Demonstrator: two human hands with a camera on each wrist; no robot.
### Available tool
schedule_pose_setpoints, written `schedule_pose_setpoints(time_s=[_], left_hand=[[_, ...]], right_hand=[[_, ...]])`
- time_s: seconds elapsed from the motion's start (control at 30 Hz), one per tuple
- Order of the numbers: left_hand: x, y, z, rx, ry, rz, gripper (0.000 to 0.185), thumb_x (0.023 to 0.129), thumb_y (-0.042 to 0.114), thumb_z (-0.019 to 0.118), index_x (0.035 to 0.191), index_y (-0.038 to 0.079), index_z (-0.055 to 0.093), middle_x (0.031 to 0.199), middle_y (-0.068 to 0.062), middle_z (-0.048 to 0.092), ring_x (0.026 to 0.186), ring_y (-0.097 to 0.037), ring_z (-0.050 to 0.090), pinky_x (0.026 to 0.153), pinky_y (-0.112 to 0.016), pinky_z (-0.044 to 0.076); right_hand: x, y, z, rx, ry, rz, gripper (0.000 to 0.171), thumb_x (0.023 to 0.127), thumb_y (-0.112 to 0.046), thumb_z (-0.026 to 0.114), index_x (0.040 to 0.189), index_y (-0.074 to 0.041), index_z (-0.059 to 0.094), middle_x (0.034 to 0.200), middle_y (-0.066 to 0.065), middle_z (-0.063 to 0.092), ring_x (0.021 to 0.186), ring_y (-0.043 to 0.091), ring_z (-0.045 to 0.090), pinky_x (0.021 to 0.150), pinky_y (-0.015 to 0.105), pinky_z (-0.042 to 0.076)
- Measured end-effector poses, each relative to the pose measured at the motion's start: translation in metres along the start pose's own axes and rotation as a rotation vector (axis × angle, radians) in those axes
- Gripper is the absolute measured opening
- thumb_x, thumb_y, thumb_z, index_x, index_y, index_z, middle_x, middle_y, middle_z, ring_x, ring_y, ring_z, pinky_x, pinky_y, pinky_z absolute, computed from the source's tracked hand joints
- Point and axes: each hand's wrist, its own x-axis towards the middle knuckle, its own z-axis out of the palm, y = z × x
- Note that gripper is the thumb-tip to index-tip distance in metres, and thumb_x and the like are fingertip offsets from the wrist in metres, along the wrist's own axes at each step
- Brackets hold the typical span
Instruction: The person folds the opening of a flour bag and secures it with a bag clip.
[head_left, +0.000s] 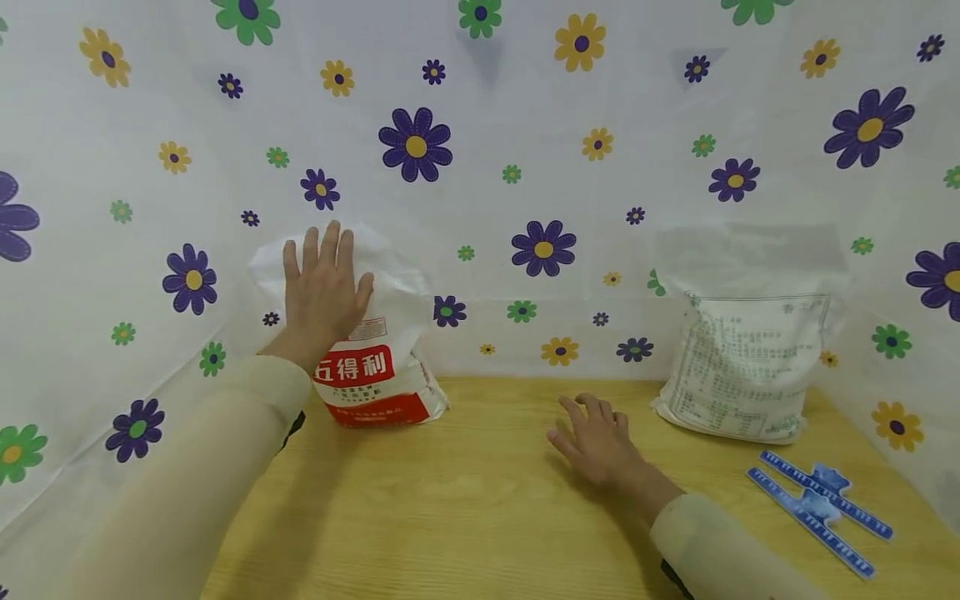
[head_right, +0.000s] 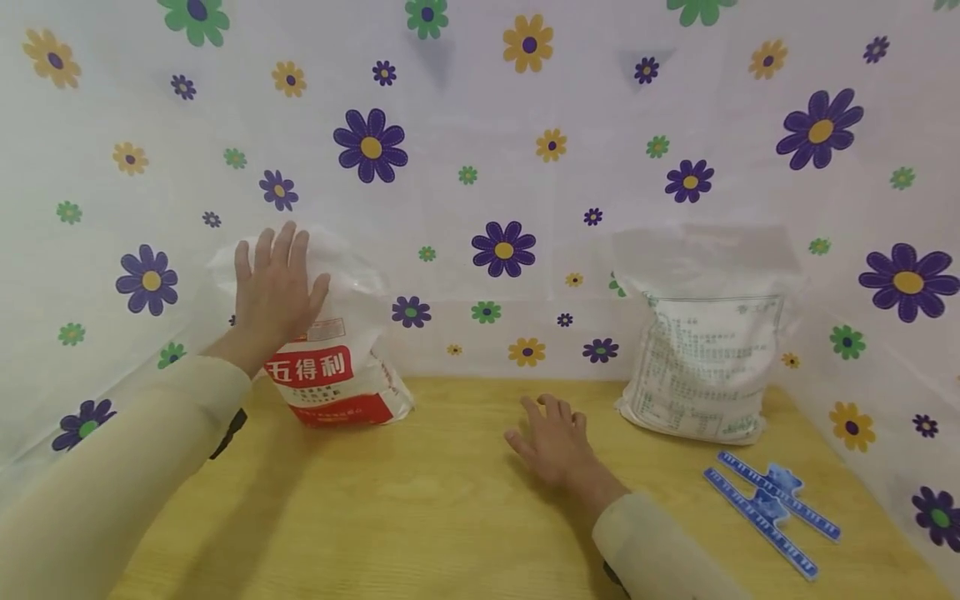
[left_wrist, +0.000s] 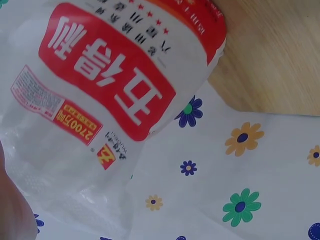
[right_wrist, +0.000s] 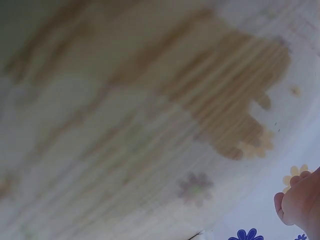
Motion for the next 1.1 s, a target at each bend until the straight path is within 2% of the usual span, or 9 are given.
schedule_pose_setpoints(time_s=[0.17,0.3,0.47,0.73,0.83,0.97,1.1], left_hand=[[0.010,-0.002,-0.004,0.059,-0.079,0.001,0.065,0.102,0.038,0.044,0.157,0.009,0.024,0.166,-0.016,0.016,0.150,-0.048,0.008,0.117,-0.068,0.004],[0.014,-0.001,-0.008,0.070,-0.123,0.017,0.064,0.103,0.038,0.041,0.158,0.011,0.022,0.167,-0.014,0.014,0.151,-0.046,0.007,0.117,-0.067,0.000],[0.017,0.002,-0.011,0.074,-0.152,0.045,0.060,0.105,0.036,0.039,0.157,0.009,0.025,0.164,-0.016,0.023,0.152,-0.041,0.011,0.118,-0.066,0.000],[0.021,0.003,-0.010,0.084,-0.259,0.068,0.051,0.106,0.031,0.038,0.150,0.006,0.035,0.154,-0.020,0.039,0.150,-0.041,0.017,0.117,-0.067,-0.001],[0.020,0.003,-0.007,0.080,-0.254,0.062,0.046,0.107,0.028,0.038,0.145,0.003,0.039,0.148,-0.021,0.046,0.145,-0.042,0.025,0.117,-0.067,0.002],[0.020,0.005,-0.005,0.060,-0.191,0.058,0.040,0.107,0.025,0.039,0.137,0.000,0.044,0.138,-0.023,0.052,0.135,-0.041,0.038,0.116,-0.064,0.008],[0.019,0.008,-0.004,0.020,-0.140,0.066,0.035,0.107,0.022,0.042,0.131,-0.002,0.049,0.132,-0.024,0.057,0.129,-0.042,0.045,0.116,-0.060,0.018]], right_hand=[[0.001,-0.003,0.000,0.011,-0.013,-0.008,0.062,0.103,-0.050,0.044,0.152,-0.012,0.037,0.150,0.018,0.038,0.138,0.040,0.034,0.103,0.063,0.029],[0.001,-0.008,0.000,0.013,-0.016,-0.012,0.062,0.103,-0.050,0.045,0.152,-0.013,0.038,0.150,0.018,0.038,0.137,0.040,0.035,0.103,0.063,0.029],[0.003,-0.012,0.001,0.017,-0.013,-0.001,0.061,0.103,-0.050,0.045,0.152,-0.014,0.037,0.151,0.018,0.038,0.139,0.039,0.034,0.105,0.064,0.029],[0.008,-0.023,0.003,0.024,-0.027,-0.001,0.062,0.104,-0.051,0.043,0.153,-0.014,0.036,0.152,0.017,0.038,0.139,0.038,0.034,0.105,0.061,0.030],[0.010,-0.027,0.001,0.033,-0.018,-0.009,0.063,0.104,-0.053,0.039,0.153,-0.014,0.036,0.152,0.017,0.038,0.139,0.038,0.035,0.105,0.061,0.029],[0.013,-0.031,0.001,0.045,-0.002,-0.007,0.064,0.104,-0.056,0.037,0.153,-0.016,0.035,0.152,0.017,0.038,0.139,0.038,0.034,0.106,0.060,0.029],[0.013,-0.033,0.005,0.028,-0.023,-0.010,0.063,0.104,-0.054,0.038,0.153,-0.015,0.036,0.152,0.017,0.038,0.139,0.038,0.035,0.106,0.060,0.029]])
